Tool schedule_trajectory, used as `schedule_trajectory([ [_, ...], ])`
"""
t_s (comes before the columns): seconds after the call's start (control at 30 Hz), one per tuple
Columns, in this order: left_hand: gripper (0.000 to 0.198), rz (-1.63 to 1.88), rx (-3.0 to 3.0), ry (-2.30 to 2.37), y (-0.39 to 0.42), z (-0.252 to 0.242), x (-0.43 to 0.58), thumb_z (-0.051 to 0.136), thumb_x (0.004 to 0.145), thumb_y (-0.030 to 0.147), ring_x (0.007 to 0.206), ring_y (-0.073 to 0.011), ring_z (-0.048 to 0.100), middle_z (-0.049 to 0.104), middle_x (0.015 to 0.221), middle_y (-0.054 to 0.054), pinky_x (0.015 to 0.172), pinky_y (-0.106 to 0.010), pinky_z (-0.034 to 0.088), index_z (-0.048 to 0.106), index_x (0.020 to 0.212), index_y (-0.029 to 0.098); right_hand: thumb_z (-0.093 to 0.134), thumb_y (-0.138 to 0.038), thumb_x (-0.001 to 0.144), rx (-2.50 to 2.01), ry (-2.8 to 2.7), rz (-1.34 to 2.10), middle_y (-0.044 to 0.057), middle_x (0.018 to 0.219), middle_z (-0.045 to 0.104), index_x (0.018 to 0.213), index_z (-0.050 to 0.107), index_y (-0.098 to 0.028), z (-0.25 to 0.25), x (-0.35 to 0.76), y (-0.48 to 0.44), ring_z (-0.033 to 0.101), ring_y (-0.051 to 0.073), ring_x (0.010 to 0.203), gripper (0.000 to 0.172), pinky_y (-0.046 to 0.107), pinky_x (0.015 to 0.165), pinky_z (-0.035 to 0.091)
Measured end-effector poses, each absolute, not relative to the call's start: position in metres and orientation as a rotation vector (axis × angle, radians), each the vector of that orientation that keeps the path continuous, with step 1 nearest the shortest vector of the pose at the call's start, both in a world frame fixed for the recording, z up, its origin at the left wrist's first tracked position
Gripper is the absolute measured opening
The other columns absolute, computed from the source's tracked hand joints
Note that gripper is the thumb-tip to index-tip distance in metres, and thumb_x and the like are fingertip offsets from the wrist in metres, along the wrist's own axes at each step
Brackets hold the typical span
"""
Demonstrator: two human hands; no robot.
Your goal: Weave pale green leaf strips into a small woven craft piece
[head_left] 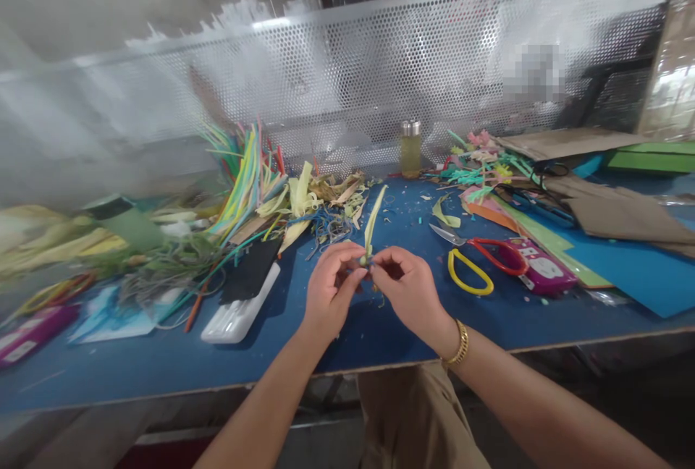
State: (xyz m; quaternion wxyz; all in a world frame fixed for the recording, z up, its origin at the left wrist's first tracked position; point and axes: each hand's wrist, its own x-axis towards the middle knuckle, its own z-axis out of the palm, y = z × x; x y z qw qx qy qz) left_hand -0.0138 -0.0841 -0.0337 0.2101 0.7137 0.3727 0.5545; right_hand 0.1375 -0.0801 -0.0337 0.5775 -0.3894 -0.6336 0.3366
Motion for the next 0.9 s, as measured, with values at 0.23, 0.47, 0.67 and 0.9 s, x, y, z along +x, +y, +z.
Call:
schedule_trajectory([
  [0.23, 0.011, 1.508, 1.925, 1.104, -0.081, -0.028, -0.017, 0.069, 0.081, 0.026, 0.075, -0.0163, 0.067, 0.068, 0.102, -0.008, 0.056, -0.027, 0.059, 0.077, 0.089, 0.023, 0.06, -0.023, 0.083, -0.85, -1.462, 0.946, -0.001, 0.065, 0.063, 0.077, 0.063, -0.02, -0.033, 0.139, -0.082, 0.059, 0.012, 0.056, 0.008, 0.023, 0.055, 0.048],
  [0.47, 0.003, 1.486, 1.899, 1.174, -0.078, -0.029, -0.022, 0.077, 0.072, 0.024, 0.079, -0.0183, 0.068, 0.072, 0.086, -0.005, 0.074, -0.033, 0.057, 0.077, 0.074, 0.022, 0.061, -0.029, 0.085, -0.836, -1.486, 1.026, 0.0, 0.067, 0.064, 0.078, 0.065, -0.019, -0.037, 0.139, -0.081, 0.059, 0.012, 0.057, 0.013, 0.024, 0.057, 0.048],
  [0.67, 0.008, 1.564, 1.875, 1.193, -0.083, -0.028, -0.011, 0.07, 0.079, 0.022, 0.074, -0.017, 0.065, 0.069, 0.081, -0.004, 0.065, -0.03, 0.055, 0.074, 0.072, 0.02, 0.059, -0.026, 0.087, -0.865, -1.479, 0.902, -0.001, 0.066, 0.063, 0.076, 0.064, -0.019, -0.033, 0.138, -0.085, 0.057, 0.012, 0.059, 0.014, 0.023, 0.058, 0.047],
  [0.9, 0.013, 1.73, 1.83, 1.348, -0.097, -0.026, 0.008, 0.063, 0.084, 0.022, 0.077, -0.0164, 0.06, 0.064, 0.079, -0.003, 0.07, -0.029, 0.051, 0.068, 0.073, 0.019, 0.06, -0.026, 0.086, -0.891, -1.472, 0.723, -0.001, 0.067, 0.063, 0.074, 0.063, -0.02, -0.03, 0.136, -0.09, 0.055, 0.011, 0.057, 0.013, 0.022, 0.055, 0.045],
])
